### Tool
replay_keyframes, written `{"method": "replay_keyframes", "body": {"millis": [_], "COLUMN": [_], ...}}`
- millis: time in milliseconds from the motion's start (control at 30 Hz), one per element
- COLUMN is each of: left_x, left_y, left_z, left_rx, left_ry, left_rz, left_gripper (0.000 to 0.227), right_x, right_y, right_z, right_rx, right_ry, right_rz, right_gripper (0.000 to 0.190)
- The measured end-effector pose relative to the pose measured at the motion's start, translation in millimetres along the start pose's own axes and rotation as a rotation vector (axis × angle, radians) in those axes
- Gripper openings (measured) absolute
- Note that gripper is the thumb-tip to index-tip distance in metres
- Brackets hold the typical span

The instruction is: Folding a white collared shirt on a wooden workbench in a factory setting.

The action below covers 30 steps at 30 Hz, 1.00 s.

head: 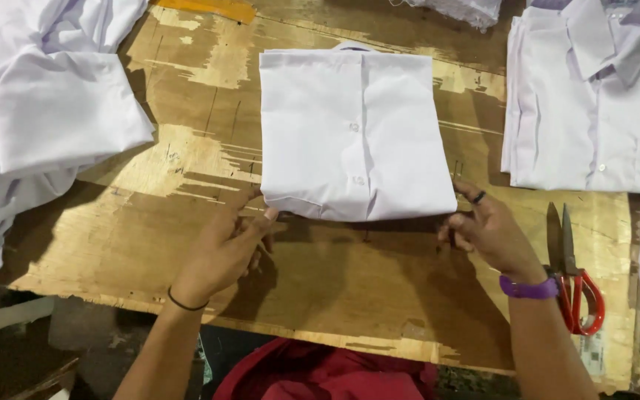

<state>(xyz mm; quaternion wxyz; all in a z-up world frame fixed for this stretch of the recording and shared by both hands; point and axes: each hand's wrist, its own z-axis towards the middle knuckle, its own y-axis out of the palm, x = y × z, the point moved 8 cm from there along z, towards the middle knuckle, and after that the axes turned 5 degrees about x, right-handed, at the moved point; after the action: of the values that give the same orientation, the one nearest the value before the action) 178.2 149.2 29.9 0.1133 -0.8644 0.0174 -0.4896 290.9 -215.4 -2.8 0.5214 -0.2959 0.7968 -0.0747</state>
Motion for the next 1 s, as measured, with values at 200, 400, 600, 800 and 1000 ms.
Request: {"method": "replay_keyframes", "body": {"millis": [200,400,600,800,1000], "left_x": [2.4,-13.2,-18.7,-16.3,-5.7], "left_y": [19.2,11.7,7.1,0.6,5.2], "left_z": [-7.5,-7.0,-9.8,-18.4,-32.1], "left_rx": [0.092,0.243,0.394,0.514,0.56], "left_ry": [0.043,-0.024,0.061,0.067,0.037], "left_rz": [-0.24,-0.069,0.195,0.389,0.445], "left_gripper": [0.048,0.037,0.043,0.055,0.053], "right_x": [-27.4,-18.3,-5.6,-18.6,-29.0], "right_y": [17.9,14.2,20.0,23.2,21.8], "right_z": [-15.9,-7.5,-15.0,-26.8,-31.7], "right_rx": [0.115,0.209,0.201,0.225,0.31], "right_ry": [-0.297,-0.286,-0.219,-0.253,-0.231], "right_rz": [0.068,0.023,0.024,0.287,0.038], "right_gripper": [0.037,0.033,0.043,0.046,0.043]}}
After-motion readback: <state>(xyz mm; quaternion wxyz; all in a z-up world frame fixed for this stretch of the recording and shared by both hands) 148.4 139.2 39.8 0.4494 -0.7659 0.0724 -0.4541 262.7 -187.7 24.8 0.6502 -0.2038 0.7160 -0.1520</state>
